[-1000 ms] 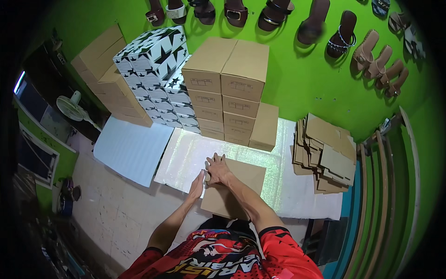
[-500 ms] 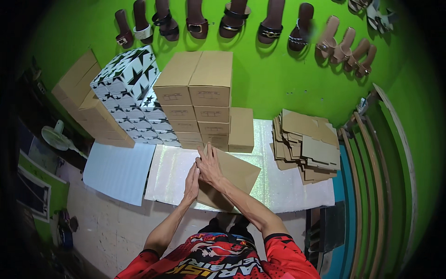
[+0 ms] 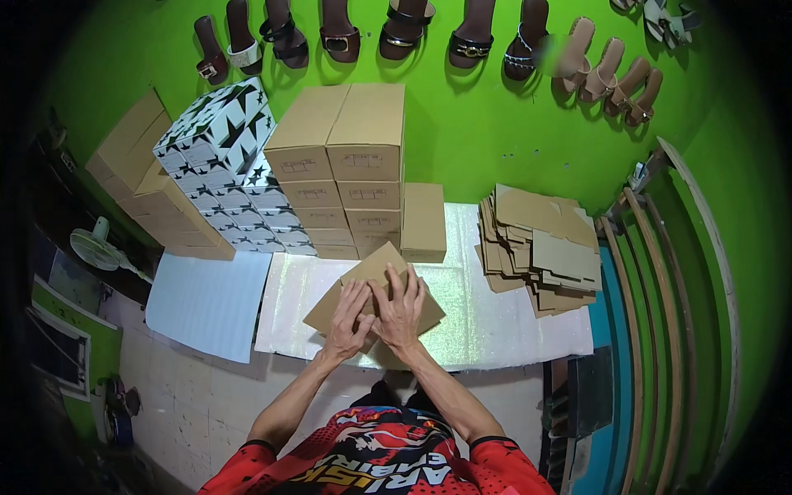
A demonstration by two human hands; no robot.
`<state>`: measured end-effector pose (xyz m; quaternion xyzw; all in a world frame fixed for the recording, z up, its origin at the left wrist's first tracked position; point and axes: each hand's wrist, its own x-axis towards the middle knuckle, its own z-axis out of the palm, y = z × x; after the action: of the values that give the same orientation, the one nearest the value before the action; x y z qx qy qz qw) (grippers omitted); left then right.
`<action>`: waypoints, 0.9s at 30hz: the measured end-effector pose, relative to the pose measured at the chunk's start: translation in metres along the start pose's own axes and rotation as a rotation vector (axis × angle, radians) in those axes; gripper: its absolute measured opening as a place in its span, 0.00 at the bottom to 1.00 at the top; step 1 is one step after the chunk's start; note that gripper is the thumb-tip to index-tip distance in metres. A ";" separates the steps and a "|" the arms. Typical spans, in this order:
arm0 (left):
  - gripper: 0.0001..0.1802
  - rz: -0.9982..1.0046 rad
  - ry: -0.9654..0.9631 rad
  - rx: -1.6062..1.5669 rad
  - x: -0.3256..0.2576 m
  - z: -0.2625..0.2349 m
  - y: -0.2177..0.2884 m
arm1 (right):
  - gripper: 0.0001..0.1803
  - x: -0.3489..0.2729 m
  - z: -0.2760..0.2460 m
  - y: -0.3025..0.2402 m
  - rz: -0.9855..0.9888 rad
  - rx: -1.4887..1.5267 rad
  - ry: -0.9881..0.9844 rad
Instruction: Fold and assemble flat cardboard shoe boxes for packaging.
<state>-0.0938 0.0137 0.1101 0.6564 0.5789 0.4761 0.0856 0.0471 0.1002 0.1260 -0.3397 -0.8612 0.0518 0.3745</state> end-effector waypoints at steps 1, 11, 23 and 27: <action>0.33 0.011 -0.013 0.006 -0.002 0.005 0.001 | 0.37 -0.010 -0.003 0.004 0.027 -0.004 -0.020; 0.24 0.146 -0.245 -0.001 0.000 0.027 0.029 | 0.38 -0.083 -0.076 0.030 0.146 -0.110 -0.061; 0.26 0.223 -0.274 0.125 0.001 0.023 0.038 | 0.33 -0.118 -0.091 0.005 0.142 -0.024 -0.061; 0.26 0.161 -0.255 0.201 -0.028 0.014 0.040 | 0.41 -0.094 -0.090 0.014 0.171 0.001 -0.155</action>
<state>-0.0529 -0.0162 0.1149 0.7611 0.5535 0.3340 0.0537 0.1616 0.0376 0.1279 -0.4066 -0.8555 0.1100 0.3011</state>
